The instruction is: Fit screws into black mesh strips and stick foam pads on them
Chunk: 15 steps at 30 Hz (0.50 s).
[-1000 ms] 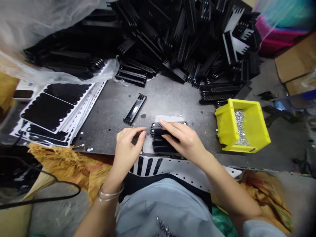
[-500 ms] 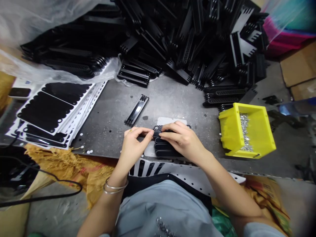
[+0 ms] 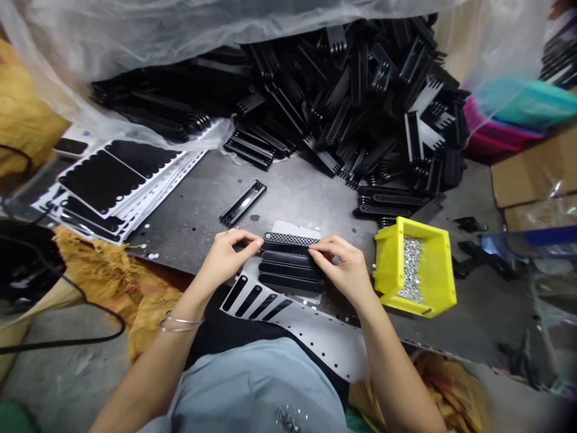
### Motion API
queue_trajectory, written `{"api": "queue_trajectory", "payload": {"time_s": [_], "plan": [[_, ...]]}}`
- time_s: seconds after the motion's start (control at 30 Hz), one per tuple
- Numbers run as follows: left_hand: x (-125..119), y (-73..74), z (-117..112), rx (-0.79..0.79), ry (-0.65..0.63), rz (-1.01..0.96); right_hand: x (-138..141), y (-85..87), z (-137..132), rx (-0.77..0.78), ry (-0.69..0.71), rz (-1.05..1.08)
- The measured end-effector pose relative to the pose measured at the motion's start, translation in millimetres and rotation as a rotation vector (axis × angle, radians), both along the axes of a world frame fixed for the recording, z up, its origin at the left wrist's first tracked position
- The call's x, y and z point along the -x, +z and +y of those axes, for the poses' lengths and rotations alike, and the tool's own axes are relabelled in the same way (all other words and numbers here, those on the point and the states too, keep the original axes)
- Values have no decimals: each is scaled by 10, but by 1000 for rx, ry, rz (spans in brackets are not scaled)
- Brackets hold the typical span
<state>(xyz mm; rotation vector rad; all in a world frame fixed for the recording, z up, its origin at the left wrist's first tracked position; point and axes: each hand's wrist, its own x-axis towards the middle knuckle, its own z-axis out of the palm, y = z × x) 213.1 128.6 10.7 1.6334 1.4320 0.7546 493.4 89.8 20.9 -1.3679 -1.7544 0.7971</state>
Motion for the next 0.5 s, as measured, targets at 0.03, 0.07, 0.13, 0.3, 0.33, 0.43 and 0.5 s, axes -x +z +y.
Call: {"api": "queue_trajectory", "payload": {"time_s": [0.03,0.07,0.13,0.3,0.33,0.43,0.5], "plan": [[-2,-6,-2,0,6,1,-8,-1,1,0,16,4],[-9,-10,1,0,15,1,-19,1,3,2,32,7],[-44,-4,19,1,31,-2,-41,2,6,10,62,6],[-82,71,-116,0,91,-19,-37,-30,-8,-49,37,-82],[-27,71,-240,5,152,-25,-30,-36,-22,-66,15,-106],[294,-22,-834,49,460,-11,-30,-26,-104,-93,-68,-112],[535,-142,-1285,117,628,69,-54,8,-188,-112,-165,-69]]}}
